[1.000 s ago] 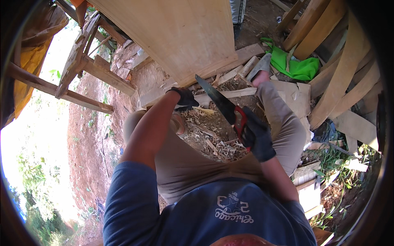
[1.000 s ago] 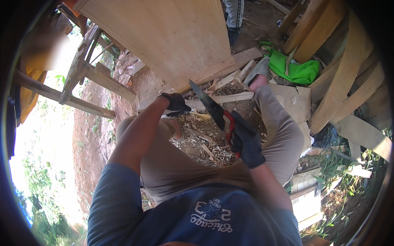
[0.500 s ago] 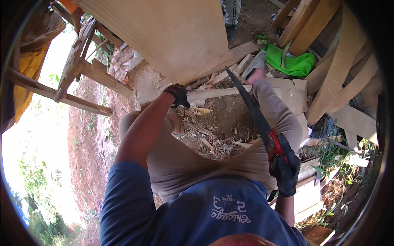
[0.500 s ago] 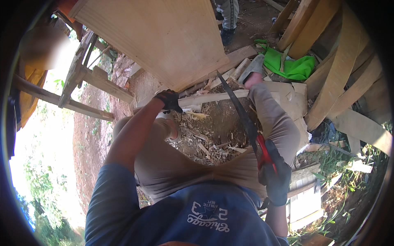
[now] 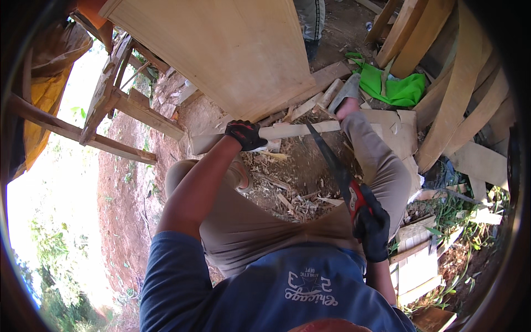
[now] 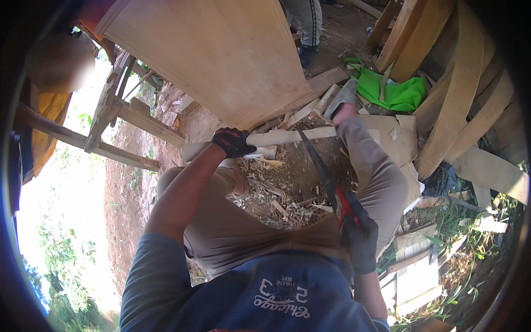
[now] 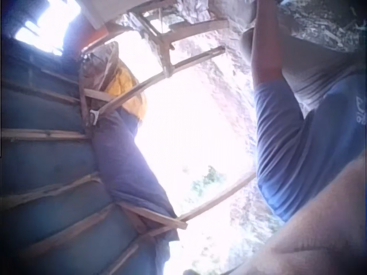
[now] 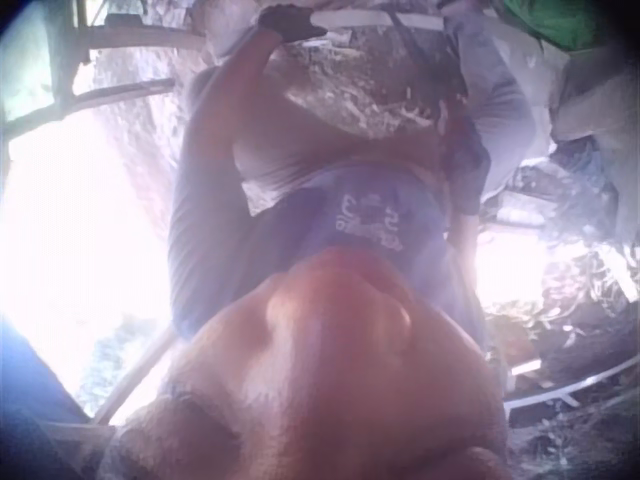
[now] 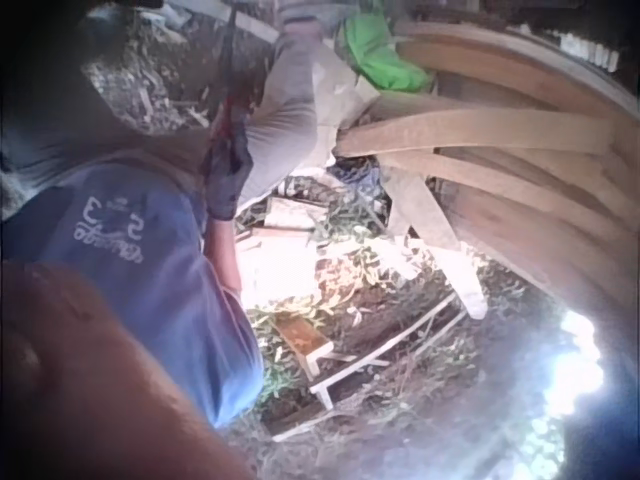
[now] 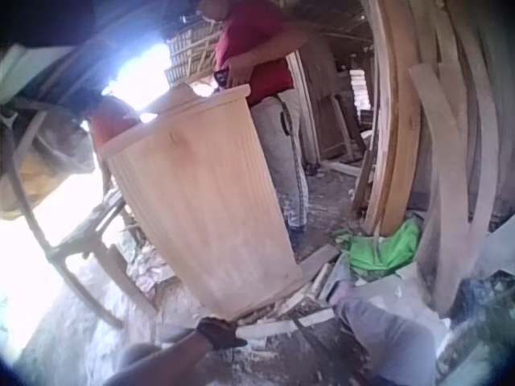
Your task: The person saws a thin strip of wood using a hand saw while holding it steady with one hand.
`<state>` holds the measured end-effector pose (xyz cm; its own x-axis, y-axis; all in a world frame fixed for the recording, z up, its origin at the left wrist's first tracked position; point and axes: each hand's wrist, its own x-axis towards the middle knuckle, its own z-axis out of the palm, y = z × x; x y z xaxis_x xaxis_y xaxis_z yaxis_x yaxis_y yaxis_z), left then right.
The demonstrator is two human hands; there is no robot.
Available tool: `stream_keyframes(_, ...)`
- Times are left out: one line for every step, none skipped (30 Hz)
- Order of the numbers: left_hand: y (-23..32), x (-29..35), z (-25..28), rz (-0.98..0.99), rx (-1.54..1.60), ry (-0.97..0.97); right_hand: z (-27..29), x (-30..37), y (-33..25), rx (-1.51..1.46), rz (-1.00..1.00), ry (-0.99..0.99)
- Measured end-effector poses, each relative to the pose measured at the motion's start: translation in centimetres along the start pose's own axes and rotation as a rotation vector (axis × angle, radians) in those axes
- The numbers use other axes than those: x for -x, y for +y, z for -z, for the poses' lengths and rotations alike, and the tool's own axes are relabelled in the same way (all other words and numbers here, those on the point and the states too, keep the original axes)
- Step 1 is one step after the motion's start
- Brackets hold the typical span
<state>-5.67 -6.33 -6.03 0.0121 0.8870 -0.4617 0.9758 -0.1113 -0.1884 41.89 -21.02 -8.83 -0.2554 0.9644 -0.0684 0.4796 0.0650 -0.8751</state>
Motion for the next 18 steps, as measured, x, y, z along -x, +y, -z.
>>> stream_keyframes(1.0,-1.0,0.8,-0.057,-0.035,0.017,0.4,0.5,-1.1,0.07,-0.007,0.025)
stream_keyframes(2.1,-2.1,1.5,-0.101,-0.065,0.033,0.6,1.2,-1.6,0.072,-0.038,0.06)
stream_keyframes(3.3,-3.4,2.4,-0.149,-0.096,0.052,0.8,2.2,-1.5,-0.002,-0.09,0.106)
stream_keyframes(0.3,0.7,0.0,0.009,-0.072,0.014,0.2,-0.3,-0.9,-0.105,-0.042,-0.024)
stream_keyframes(0.3,0.3,0.2,0.02,-0.092,0.018,0.5,-0.6,-3.0,-0.264,-0.094,-0.012)
stream_keyframes(-0.7,-1.1,-1.7,0.042,-0.048,0.073,0.6,-0.6,-4.0,-0.343,-0.122,-0.004)
stream_keyframes(-0.8,-1.6,-1.8,0.016,-0.06,0.115,0.7,-0.7,-5.0,-0.422,-0.15,0.016)
stream_keyframes(-0.9,-2.0,-1.8,-0.009,-0.073,0.155,0.7,-0.6,-5.3,-0.422,-0.154,0.028)
stream_keyframes(-1.0,-2.5,-1.9,-0.032,-0.084,0.196,0.7,-0.6,-5.5,-0.422,-0.158,0.038)
stream_keyframes(-0.9,-2.6,-1.9,-0.035,-0.099,0.177,0.6,-0.6,-5.4,-0.414,-0.153,0.038)
stream_keyframes(-0.8,-2.7,-1.9,-0.038,-0.113,0.158,0.5,-0.5,-5.1,-0.407,-0.149,0.037)
stream_keyframes(-0.7,-2.8,-1.8,-0.039,-0.127,0.138,0.4,-0.7,-5.2,-0.389,-0.142,0.034)
stream_keyframes(-0.1,-2.6,-1.1,-0.027,-0.11,0.056,0.4,-0.7,-5.2,-0.369,-0.138,0.032)
stream_keyframes(0.9,-2.0,0.3,-0.017,-0.093,-0.032,0.5,-0.7,-5.6,-0.339,-0.138,0.026)
stream_keyframes(1.3,-1.7,0.9,-0.002,-0.074,-0.114,0.3,-1.3,-6.0,-0.361,-0.114,0.026)
stream_keyframes(0.8,-1.8,-0.2,-0.017,-0.061,-0.083,0.1,-1.9,-6.3,-0.388,-0.084,0.017)
stream_keyframes(0.6,-2.3,-0.9,-0.009,-0.039,-0.084,-0.4,-2.6,-6.6,-0.469,-0.04,0.02)
stream_keyframes(0.4,-2.7,-1.6,0.0,-0.016,-0.086,-1.0,-3.3,-6.9,-0.595,-0.043,0.002)
